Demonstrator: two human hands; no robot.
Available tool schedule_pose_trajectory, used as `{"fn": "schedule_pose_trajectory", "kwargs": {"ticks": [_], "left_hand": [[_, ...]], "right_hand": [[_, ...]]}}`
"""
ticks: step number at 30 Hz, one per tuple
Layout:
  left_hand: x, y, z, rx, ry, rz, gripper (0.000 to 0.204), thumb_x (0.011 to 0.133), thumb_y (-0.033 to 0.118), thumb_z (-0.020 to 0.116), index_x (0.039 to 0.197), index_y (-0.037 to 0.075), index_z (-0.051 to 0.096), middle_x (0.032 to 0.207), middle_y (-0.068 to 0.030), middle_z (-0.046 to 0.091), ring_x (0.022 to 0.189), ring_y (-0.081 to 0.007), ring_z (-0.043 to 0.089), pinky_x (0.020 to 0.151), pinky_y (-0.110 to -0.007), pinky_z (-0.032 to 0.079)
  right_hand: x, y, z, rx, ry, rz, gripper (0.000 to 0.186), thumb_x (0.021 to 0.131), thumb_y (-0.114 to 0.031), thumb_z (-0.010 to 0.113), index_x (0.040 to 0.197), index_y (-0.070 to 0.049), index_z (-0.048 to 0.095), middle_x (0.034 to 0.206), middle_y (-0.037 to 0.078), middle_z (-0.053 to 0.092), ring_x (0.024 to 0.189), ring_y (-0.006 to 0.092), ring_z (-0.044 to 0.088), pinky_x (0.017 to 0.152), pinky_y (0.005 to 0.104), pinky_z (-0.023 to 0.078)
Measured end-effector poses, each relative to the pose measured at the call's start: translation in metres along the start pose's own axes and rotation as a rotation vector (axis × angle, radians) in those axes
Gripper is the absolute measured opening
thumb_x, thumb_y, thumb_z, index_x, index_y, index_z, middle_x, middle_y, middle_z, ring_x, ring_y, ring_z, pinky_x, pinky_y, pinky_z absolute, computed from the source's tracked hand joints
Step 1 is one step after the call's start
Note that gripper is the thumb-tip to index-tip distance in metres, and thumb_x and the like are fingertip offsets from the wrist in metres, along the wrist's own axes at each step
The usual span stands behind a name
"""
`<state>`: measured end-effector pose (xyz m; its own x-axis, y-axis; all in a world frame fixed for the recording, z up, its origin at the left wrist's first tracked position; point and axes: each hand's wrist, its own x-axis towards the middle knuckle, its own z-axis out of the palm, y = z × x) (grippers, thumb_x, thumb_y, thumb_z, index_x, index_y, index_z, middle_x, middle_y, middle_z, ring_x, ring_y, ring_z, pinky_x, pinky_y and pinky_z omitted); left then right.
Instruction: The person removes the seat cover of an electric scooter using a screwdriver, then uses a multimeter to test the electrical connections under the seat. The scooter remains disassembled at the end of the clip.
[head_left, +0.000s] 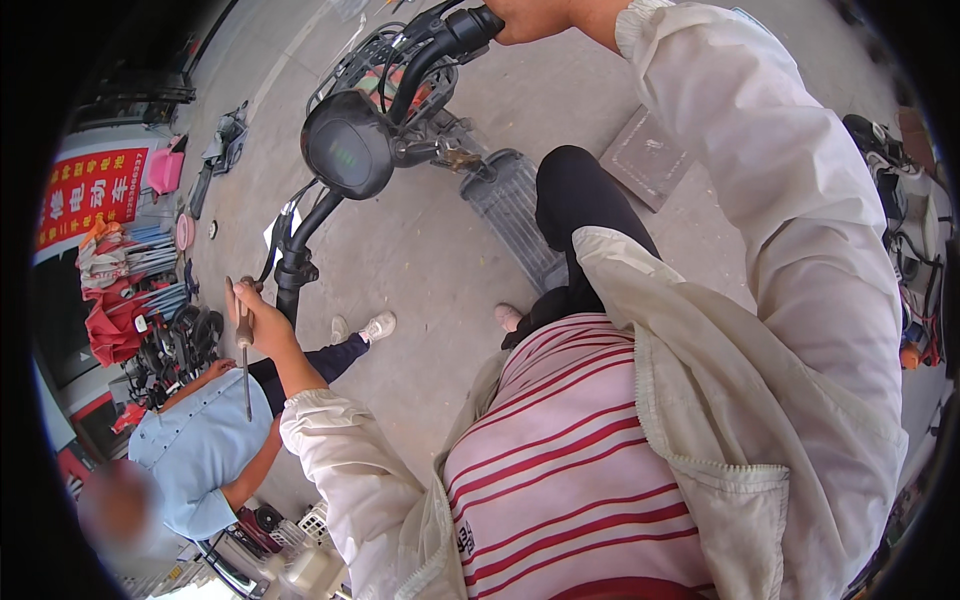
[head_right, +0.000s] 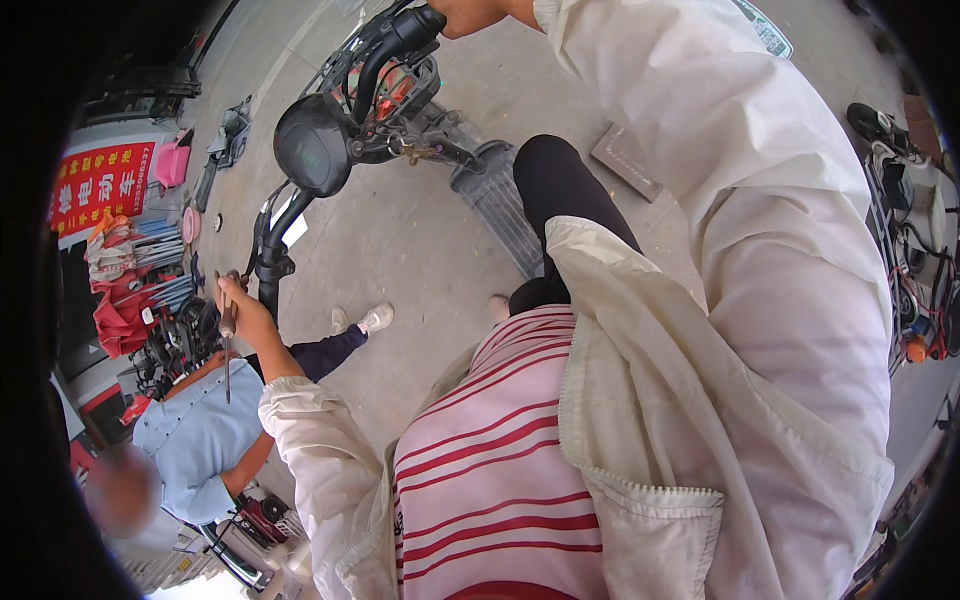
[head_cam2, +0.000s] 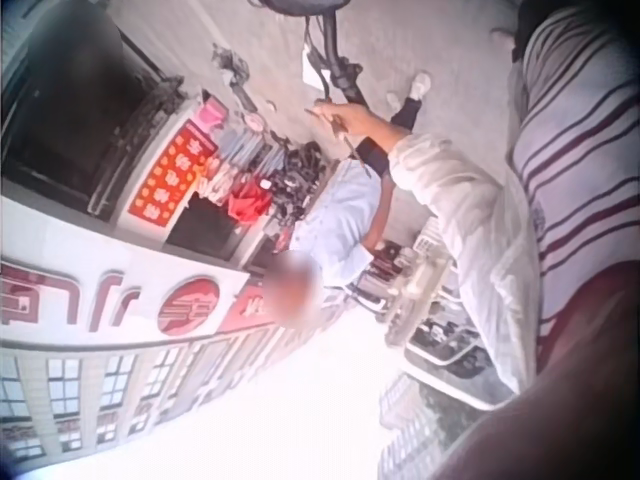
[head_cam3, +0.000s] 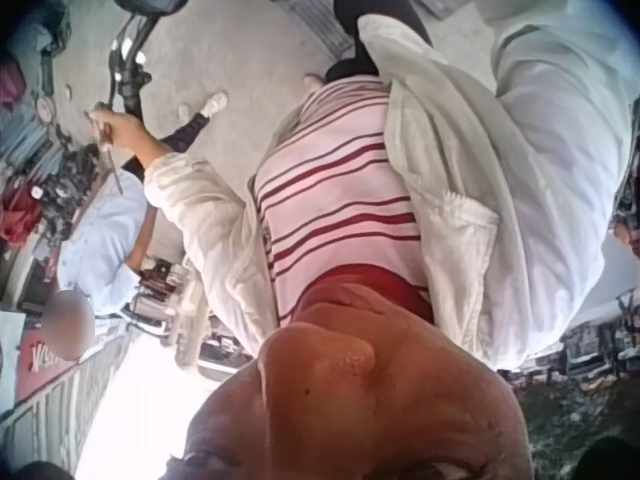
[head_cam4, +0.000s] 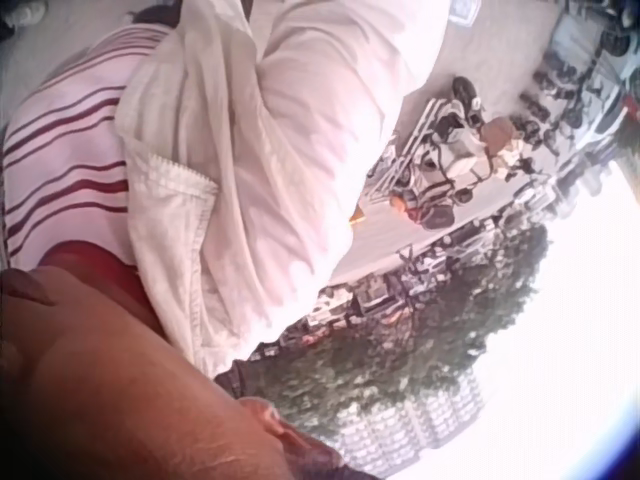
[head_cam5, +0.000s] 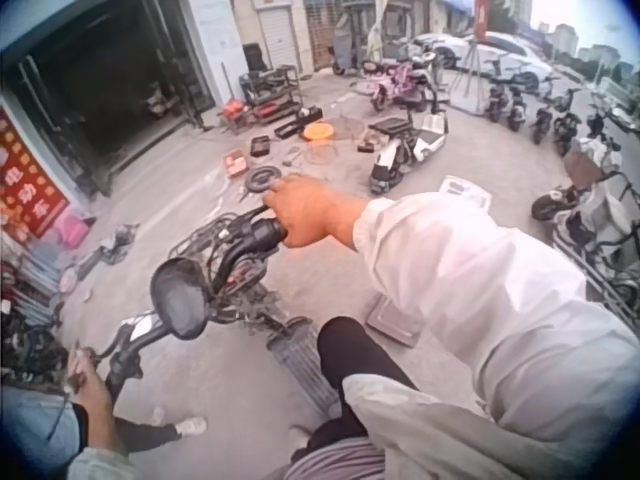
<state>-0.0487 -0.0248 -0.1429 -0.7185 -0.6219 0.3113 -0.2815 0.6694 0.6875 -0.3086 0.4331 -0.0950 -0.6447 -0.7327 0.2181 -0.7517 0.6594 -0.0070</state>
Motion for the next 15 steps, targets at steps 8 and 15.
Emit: {"fn": "schedule_pose_trajectory", "kwargs": {"ticks": [8, 15], "left_hand": [[-0.001, 0.004, -0.002, 0.11, 0.018, -0.032, 0.063, 0.099, 0.05, 0.039, 0.112, -0.006, 0.064, 0.101, -0.0152, 0.067, 0.093, -0.0245, 0.062, 0.09, -0.035, 0.044], [-0.005, 0.009, -0.004, 0.146, 0.088, -0.17, 0.063, 0.095, 0.055, 0.042, 0.099, -0.001, 0.07, 0.079, -0.0084, 0.064, 0.077, -0.0232, 0.059, 0.073, -0.038, 0.046]], "right_hand": [[-0.009, -0.004, -0.009, -0.048, -0.024, 0.055, 0.025, 0.063, -0.025, 0.067, 0.077, -0.004, 0.064, 0.073, 0.018, 0.066, 0.071, 0.0372, 0.065, 0.065, 0.0471, 0.052], [-0.018, 0.0, 0.002, 0.045, 0.322, -0.016, 0.028, 0.066, -0.025, 0.066, 0.084, -0.004, 0.064, 0.078, 0.019, 0.067, 0.074, 0.0357, 0.066, 0.068, 0.047, 0.052]]}}
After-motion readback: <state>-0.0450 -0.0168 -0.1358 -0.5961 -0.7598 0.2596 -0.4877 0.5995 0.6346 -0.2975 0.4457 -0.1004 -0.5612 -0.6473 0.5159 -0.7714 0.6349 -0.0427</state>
